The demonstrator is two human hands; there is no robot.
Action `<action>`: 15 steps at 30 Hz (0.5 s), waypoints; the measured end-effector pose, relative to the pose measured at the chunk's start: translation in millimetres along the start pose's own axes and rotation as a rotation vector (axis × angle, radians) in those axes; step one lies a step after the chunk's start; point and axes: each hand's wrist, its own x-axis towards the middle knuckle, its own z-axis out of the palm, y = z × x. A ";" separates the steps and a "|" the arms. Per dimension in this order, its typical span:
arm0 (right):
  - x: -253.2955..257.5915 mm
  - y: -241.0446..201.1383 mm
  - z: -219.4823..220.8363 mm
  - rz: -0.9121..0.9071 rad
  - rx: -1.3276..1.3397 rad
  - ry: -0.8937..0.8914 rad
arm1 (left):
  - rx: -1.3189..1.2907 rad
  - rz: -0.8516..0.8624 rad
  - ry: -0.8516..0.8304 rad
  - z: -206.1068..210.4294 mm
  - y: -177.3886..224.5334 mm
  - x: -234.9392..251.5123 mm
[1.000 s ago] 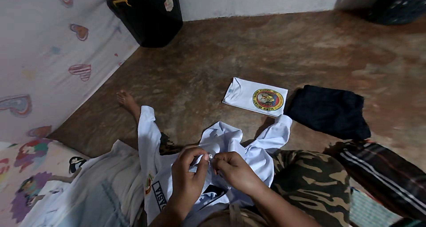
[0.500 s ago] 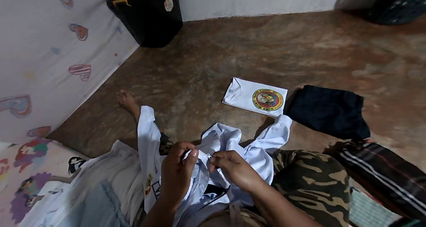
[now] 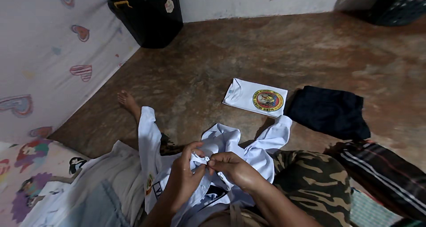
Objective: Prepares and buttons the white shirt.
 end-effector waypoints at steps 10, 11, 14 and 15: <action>-4.8 7.6 -10.1 -0.009 0.081 -0.075 | -0.188 -0.048 -0.085 -7.8 -7.6 3.1; -4.9 9.1 -11.3 -0.033 0.049 -0.059 | -0.280 -0.052 -0.139 -12.6 -10.8 3.5; -4.4 8.1 -12.4 -0.067 -0.091 0.016 | -0.327 -0.054 -0.121 -15.1 -13.5 1.2; -3.7 7.2 -11.8 -0.068 -0.123 0.026 | -0.262 -0.068 -0.054 -13.2 -12.5 0.4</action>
